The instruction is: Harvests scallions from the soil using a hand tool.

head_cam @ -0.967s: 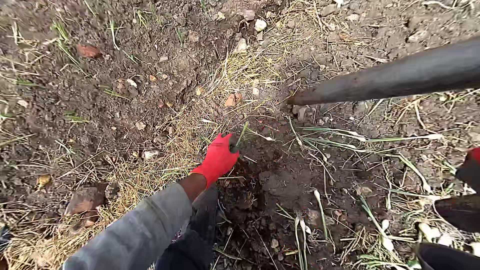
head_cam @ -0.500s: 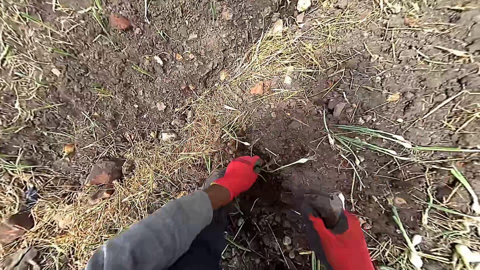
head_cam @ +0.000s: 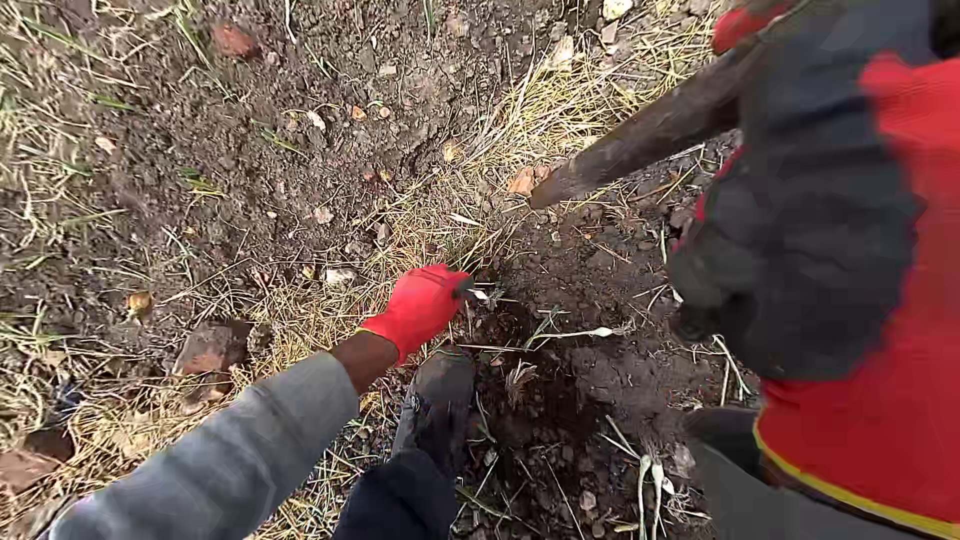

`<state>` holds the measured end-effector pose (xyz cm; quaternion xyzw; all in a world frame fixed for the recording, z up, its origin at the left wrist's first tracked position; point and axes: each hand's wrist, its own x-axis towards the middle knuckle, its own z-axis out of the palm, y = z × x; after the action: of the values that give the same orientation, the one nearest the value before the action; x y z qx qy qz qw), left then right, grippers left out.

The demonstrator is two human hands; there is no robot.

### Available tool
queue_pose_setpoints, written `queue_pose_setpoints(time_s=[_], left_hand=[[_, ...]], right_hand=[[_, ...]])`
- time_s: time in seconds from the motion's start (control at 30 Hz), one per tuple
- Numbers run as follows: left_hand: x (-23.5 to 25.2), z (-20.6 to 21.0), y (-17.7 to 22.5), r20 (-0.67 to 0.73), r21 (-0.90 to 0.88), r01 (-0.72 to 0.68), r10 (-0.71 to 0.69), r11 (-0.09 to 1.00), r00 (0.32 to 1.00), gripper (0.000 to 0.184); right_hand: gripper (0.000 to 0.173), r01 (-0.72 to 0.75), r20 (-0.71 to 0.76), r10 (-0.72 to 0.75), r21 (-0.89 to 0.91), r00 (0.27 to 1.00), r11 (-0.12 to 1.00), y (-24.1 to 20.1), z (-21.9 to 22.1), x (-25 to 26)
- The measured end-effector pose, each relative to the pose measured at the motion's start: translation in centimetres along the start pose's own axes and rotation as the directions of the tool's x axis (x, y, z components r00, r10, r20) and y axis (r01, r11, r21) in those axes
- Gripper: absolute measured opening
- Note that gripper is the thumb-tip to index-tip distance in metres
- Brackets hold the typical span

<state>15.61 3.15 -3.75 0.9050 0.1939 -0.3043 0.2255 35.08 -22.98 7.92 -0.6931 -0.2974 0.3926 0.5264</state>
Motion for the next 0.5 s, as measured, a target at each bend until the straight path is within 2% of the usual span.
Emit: queue_pose_setpoints(time_s=[0.03, 0.07, 0.13, 0.2, 0.27, 0.3, 0.33, 0.4, 0.47, 0.5], left_hand=[[0.0, -1.6, -0.3, -0.04, 0.043, -0.011, 0.013, 0.999, 0.999, 0.029], [0.2, -3.1, -0.2, -0.072, 0.103, -0.005, 0.012, 0.995, 0.997, 0.032], [0.9, -4.0, 1.8, -0.059, 0.22, 0.011, 0.002, 0.975, 0.998, 0.031], [2.7, -1.9, 4.3, 0.088, 0.311, -0.046, 0.019, 0.949, 0.996, 0.026], [3.3, 3.0, 5.5, 0.31, 0.326, -0.157, 0.051, 0.932, 0.949, 0.024], [3.5, 5.1, 5.6, 0.365, 0.321, -0.192, 0.066, 0.927, 0.929, 0.024], [3.2, 6.2, 5.5, 0.376, 0.304, -0.196, 0.071, 0.932, 0.924, 0.028], [2.2, 5.4, 5.0, 0.336, 0.263, -0.133, 0.039, 0.956, 0.941, 0.041], [0.9, 3.1, 4.8, 0.249, 0.249, -0.066, 0.002, 0.966, 0.968, 0.046], [0.4, 2.2, 5.0, 0.174, 0.241, -0.048, 0.006, 0.969, 0.985, 0.046]], right_hand=[[0.004, -0.352, -0.335, 0.304, -0.093, 0.892, 0.931, 0.7, 6.6, 3.7], [0.014, -0.526, -0.417, 0.451, -0.082, 0.789, 0.846, 3.8, 11.2, 6.5], [0.031, -0.653, -0.334, 0.604, -0.05, 0.724, 0.756, 10.8, 17.1, 6.0], [0.034, -0.615, -0.294, 0.582, -0.026, 0.758, 0.788, 11.8, 17.2, 2.8], [0.029, -0.557, -0.362, 0.545, 0.079, 0.757, 0.827, 8.5, 14.9, -1.4], [0.026, -0.5, -0.417, 0.513, 0.152, 0.75, 0.853, 6.4, 13.6, -3.5], [0.027, -0.438, -0.448, 0.481, 0.202, 0.754, 0.876, 4.4, 12.5, -5.8], [0.033, -0.348, -0.417, 0.417, 0.234, 0.808, 0.908, 2.0, 11.3, -10.4], [0.04, -0.392, -0.328, 0.408, 0.117, 0.852, 0.912, 3.3, 12.3, -13.7], [0.044, -0.454, -0.301, 0.438, 0.018, 0.847, 0.891, 4.7, 13.5, -14.5]])
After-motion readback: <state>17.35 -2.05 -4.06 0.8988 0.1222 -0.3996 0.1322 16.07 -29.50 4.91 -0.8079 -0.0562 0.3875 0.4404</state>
